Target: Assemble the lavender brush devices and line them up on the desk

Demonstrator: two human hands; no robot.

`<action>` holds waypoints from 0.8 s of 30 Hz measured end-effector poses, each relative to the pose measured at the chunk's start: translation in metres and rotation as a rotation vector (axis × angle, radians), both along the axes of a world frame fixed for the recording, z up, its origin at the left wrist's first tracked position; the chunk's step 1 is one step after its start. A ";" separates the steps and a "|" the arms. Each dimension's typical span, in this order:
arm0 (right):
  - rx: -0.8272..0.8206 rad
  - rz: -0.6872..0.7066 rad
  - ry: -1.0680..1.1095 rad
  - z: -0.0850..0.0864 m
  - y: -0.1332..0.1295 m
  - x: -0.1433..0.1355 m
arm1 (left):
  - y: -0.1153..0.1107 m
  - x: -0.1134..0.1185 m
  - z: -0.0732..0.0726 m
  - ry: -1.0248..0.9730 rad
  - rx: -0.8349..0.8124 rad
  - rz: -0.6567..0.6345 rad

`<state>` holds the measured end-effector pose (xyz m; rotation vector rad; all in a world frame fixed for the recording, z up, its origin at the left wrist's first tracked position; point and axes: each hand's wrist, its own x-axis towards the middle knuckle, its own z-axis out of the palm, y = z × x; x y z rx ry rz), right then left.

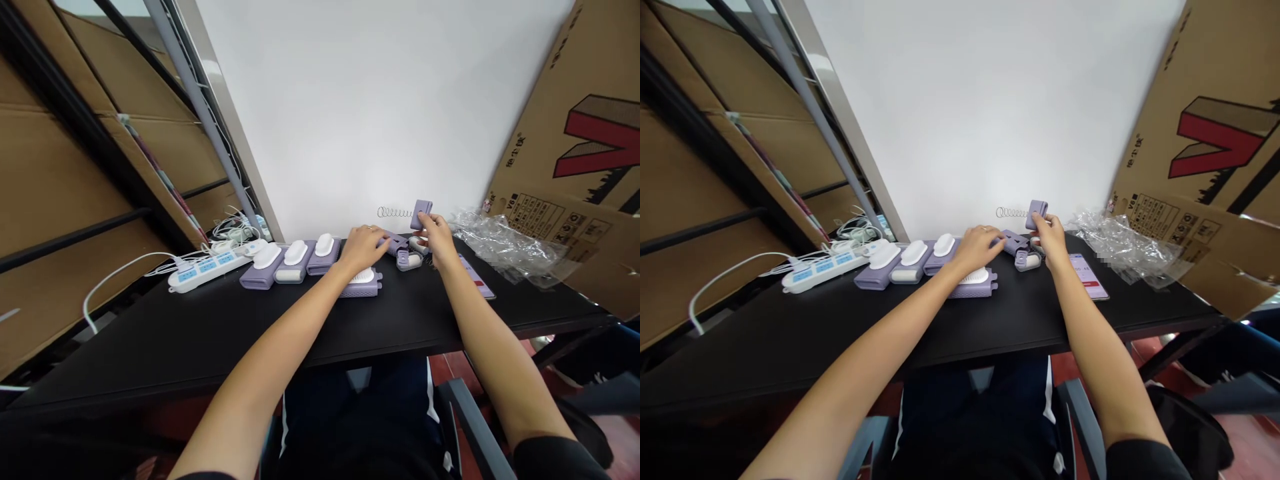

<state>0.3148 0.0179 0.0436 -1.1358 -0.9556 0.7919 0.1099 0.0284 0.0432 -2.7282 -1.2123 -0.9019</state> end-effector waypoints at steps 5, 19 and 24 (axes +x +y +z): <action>-0.046 0.227 -0.086 -0.003 -0.005 -0.014 | -0.017 -0.056 -0.003 -0.030 0.249 0.161; -0.010 0.604 -0.343 -0.006 -0.027 -0.043 | -0.042 -0.070 -0.017 0.060 0.143 0.169; 0.062 0.559 -0.397 -0.002 -0.025 -0.039 | -0.045 -0.069 -0.008 0.030 0.037 0.135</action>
